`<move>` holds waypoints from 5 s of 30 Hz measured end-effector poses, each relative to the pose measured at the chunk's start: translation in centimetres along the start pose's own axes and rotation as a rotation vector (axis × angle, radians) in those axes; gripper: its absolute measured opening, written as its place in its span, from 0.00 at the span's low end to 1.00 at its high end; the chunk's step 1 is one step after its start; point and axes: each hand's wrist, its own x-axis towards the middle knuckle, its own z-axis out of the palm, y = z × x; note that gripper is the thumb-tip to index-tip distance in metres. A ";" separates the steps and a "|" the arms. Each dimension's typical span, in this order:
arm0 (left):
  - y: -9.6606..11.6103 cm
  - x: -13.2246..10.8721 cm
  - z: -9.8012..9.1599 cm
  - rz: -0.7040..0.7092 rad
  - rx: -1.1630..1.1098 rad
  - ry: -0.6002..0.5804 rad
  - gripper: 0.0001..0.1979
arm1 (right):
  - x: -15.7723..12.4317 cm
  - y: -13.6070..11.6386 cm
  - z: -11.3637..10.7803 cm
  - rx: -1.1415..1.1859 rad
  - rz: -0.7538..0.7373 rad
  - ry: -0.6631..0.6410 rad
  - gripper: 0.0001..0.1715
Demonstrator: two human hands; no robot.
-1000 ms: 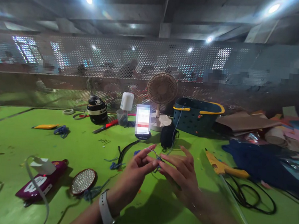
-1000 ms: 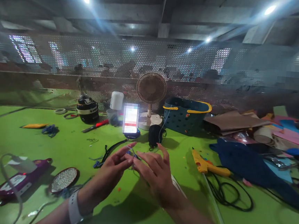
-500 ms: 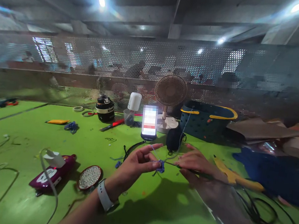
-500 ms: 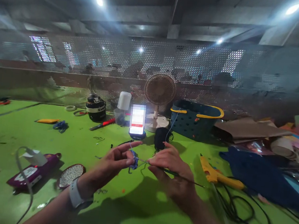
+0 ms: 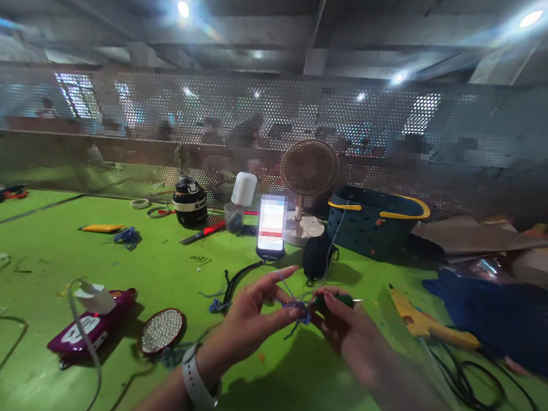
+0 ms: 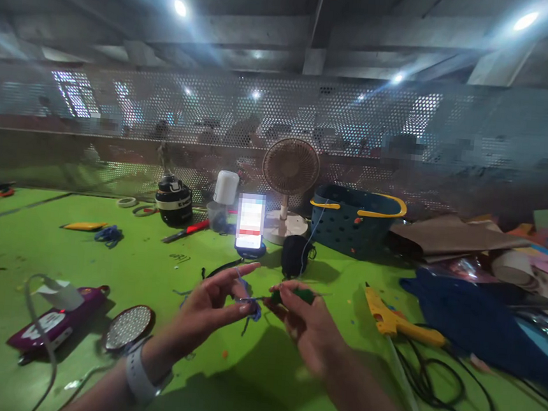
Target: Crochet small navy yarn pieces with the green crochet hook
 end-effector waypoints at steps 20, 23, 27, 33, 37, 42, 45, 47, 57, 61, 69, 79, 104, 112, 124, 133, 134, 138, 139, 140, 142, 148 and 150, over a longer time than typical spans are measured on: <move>-1.7 0.8 -0.7 -0.208 -0.459 -0.145 0.29 | -0.3 -2.2 0.6 -0.887 -1.102 -0.245 0.09; -1.6 1.0 -1.4 -0.237 -0.445 -0.202 0.31 | -0.3 -3.2 0.3 -0.842 -1.029 -0.331 0.10; -1.4 1.0 -1.8 -0.216 -0.425 -0.247 0.30 | -0.5 -4.3 -0.1 -0.801 -0.910 -0.361 0.12; -1.0 1.0 -2.0 -0.209 -0.416 -0.294 0.29 | -0.4 -4.9 -0.7 -0.638 -0.684 -0.285 0.04; -0.8 0.7 -1.8 -0.188 -0.385 -0.287 0.29 | 0.1 -3.8 -1.4 -0.411 -0.432 -0.232 0.04; -0.5 0.1 -0.4 -0.079 -0.119 -0.121 0.38 | 0.0 -0.9 -0.6 -0.094 -0.050 -0.098 0.09; -0.8 -0.3 0.6 0.065 0.129 0.063 0.41 | -0.5 0.1 0.8 -0.261 -0.259 0.030 0.07; -1.0 -0.4 1.1 0.130 0.252 0.144 0.41 | -0.9 0.2 1.3 -0.521 -0.496 0.050 0.04; -2.9 -0.9 1.9 0.161 0.190 0.124 0.41 | -0.9 0.4 0.6 -1.095 -1.085 -0.083 0.17; -2.9 -1.0 2.1 0.076 -0.014 0.074 0.44 | -1.3 -0.1 1.0 -0.887 -0.862 -0.034 0.11; -2.0 -1.0 1.5 0.076 0.047 0.072 0.37 | -1.6 -0.9 1.4 -0.737 -0.764 0.030 0.08; -1.6 -0.9 1.4 0.091 0.083 0.062 0.38 | -1.8 -1.9 1.8 -0.800 -0.806 0.014 0.08; -2.0 -1.3 2.2 0.218 0.087 0.099 0.38 | -1.3 -1.5 0.7 -1.161 -1.329 -0.063 0.17; -0.6 -0.7 1.1 -0.098 -0.385 -0.044 0.34 | -1.7 -1.6 1.1 -0.696 -1.004 -0.132 0.12; -0.4 -0.1 -0.3 -0.064 -0.326 -0.123 0.30 | -1.1 -1.2 0.3 -0.363 -0.599 -0.109 0.05; -0.1 -0.2 -0.8 0.109 0.054 -0.146 0.33 | -1.1 -2.2 0.2 -0.293 -0.429 -0.154 0.05; -0.1 -0.2 -0.9 0.126 0.093 -0.146 0.33 | -1.0 -2.3 0.1 -0.287 -0.420 -0.159 0.05; 0.0 -0.3 -1.0 0.171 0.198 -0.143 0.34 | -0.8 -2.5 -0.1 -0.285 -0.383 -0.178 0.05; 0.0 -0.3 -1.0 0.182 0.220 -0.138 0.34 | -0.7 -2.5 -0.2 -0.290 -0.383 -0.174 0.05; 0.0 -0.3 -1.0 0.193 0.242 -0.132 0.34 | -0.7 -2.5 -0.3 -0.297 -0.386 -0.169 0.05; 0.1 -0.3 -0.9 0.215 0.283 -0.117 0.33 | -0.6 -2.5 -0.5 -0.311 -0.387 -0.157 0.05; 0.2 -0.3 -1.1 0.251 0.343 -0.108 0.31 | -0.5 -2.8 -0.5 -0.373 -0.372 -0.187 0.08; 0.2 -0.3 -1.1 0.259 0.352 -0.111 0.31 | -0.5 -3.1 -0.5 -0.394 -0.358 -0.190 0.09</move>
